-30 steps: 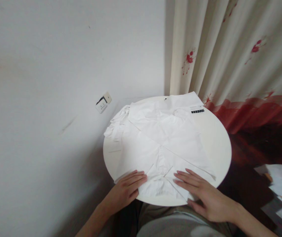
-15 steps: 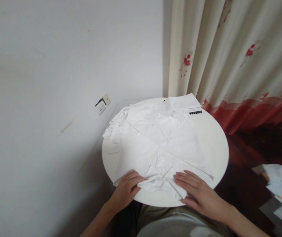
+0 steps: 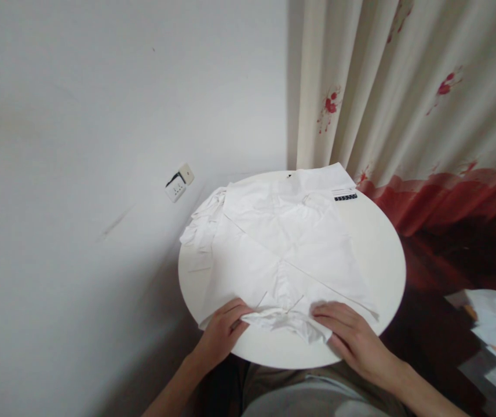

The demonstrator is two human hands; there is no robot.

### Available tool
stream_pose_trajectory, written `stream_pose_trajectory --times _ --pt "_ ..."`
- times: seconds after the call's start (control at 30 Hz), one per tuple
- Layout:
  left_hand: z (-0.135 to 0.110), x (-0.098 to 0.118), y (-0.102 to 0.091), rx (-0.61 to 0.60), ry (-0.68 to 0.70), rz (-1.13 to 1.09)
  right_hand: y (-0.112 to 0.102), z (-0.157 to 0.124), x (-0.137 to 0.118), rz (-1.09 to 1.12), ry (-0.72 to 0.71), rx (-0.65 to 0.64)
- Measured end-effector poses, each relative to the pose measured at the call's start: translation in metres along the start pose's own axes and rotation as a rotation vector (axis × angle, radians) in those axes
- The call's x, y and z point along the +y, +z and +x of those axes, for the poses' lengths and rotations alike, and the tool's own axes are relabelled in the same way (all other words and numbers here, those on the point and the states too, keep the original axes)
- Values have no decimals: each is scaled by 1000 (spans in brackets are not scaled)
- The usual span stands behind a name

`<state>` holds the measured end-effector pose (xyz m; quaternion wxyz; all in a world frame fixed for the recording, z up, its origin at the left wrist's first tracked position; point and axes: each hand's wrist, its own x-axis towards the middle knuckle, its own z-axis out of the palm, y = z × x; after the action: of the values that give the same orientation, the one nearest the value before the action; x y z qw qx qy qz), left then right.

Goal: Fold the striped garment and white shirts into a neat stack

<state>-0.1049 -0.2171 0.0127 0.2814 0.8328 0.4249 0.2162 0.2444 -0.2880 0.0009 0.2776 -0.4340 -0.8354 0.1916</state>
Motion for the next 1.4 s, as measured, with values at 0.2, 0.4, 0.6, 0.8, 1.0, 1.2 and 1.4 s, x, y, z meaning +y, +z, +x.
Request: stream_pose_trajectory --times 0.2,0.4,0.6,0.8,1.0,1.2,1.4 --pt "1 13 -9 -147 60 -16 -18 12 -11 291 160 -58" --pt "6 23 -5 -115 -163 -79 -18 15 -9 426 390 -1" --pt "29 14 0 -18 -342 -101 -6 34 6 382 582 96" --pt "45 14 -4 -8 -349 -16 -7 46 11 93 628 73" --pt "48 15 -2 -37 -346 190 -4 45 11 -275 634 8" --pt "44 10 5 -27 -365 312 3 47 17 -417 591 -30" --pt "43 18 0 4 -389 268 3 42 17 -403 546 49"
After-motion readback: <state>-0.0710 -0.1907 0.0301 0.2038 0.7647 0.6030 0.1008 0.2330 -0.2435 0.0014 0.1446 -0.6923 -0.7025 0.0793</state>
